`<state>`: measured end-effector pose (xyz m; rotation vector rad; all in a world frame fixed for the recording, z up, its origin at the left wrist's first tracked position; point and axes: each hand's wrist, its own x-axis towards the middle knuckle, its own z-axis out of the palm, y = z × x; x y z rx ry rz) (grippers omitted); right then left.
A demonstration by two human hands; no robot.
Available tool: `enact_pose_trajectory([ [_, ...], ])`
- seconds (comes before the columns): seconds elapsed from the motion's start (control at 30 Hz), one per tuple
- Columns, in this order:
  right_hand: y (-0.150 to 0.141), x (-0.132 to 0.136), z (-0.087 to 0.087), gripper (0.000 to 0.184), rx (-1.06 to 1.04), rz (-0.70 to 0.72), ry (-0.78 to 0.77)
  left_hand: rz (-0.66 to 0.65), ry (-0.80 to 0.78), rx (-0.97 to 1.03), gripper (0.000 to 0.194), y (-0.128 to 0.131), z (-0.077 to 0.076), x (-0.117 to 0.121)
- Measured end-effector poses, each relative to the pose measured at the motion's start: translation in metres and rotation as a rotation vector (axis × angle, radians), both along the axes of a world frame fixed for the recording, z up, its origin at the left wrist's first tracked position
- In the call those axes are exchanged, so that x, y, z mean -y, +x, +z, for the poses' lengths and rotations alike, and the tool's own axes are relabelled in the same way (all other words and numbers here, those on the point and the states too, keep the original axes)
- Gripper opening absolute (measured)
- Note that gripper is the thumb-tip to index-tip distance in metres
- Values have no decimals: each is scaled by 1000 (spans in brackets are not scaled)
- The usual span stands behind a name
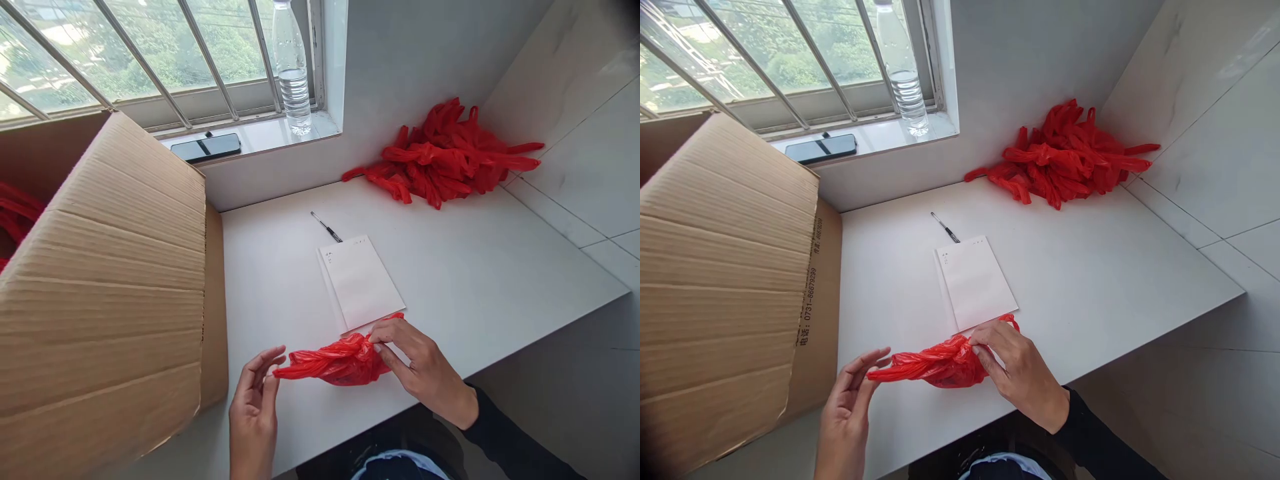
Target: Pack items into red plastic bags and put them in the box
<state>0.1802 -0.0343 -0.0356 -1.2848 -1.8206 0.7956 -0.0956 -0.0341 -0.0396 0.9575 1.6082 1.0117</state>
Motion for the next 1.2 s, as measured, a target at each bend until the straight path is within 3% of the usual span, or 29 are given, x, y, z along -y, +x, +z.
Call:
enact_pose_trajectory([
  [0.07,-2,1,3,22,15,23,25,-126,49,-120,30,4,16,-5],
  [0.17,-5,1,7,22,40,57,57,-419,164,-293,25,23,33,-9],
  [0.27,-8,2,9,22,45,80,80,-651,299,-402,23,41,36,-11],
  [0.33,-9,3,9,21,45,77,80,-701,319,-414,14,46,32,-12],
  [0.47,-4,3,6,20,35,31,57,-558,219,-304,19,43,30,-10],
  [0.6,4,2,6,16,-17,-76,-43,-317,2,-130,27,42,43,-8],
  [0.67,4,2,8,13,-55,-106,-121,-257,-20,-92,29,45,48,-8],
  [0.83,-7,1,16,23,-56,-69,-165,-302,13,-46,29,51,45,-7],
  [0.93,-11,1,16,11,-18,-30,-107,-294,2,-59,30,48,41,-6],
  [1.13,-4,7,13,8,-112,-173,-135,-222,-87,-58,34,32,34,-5],
  [1.2,-4,8,14,9,-136,-181,-176,-191,-42,-93,33,31,35,-4],
])
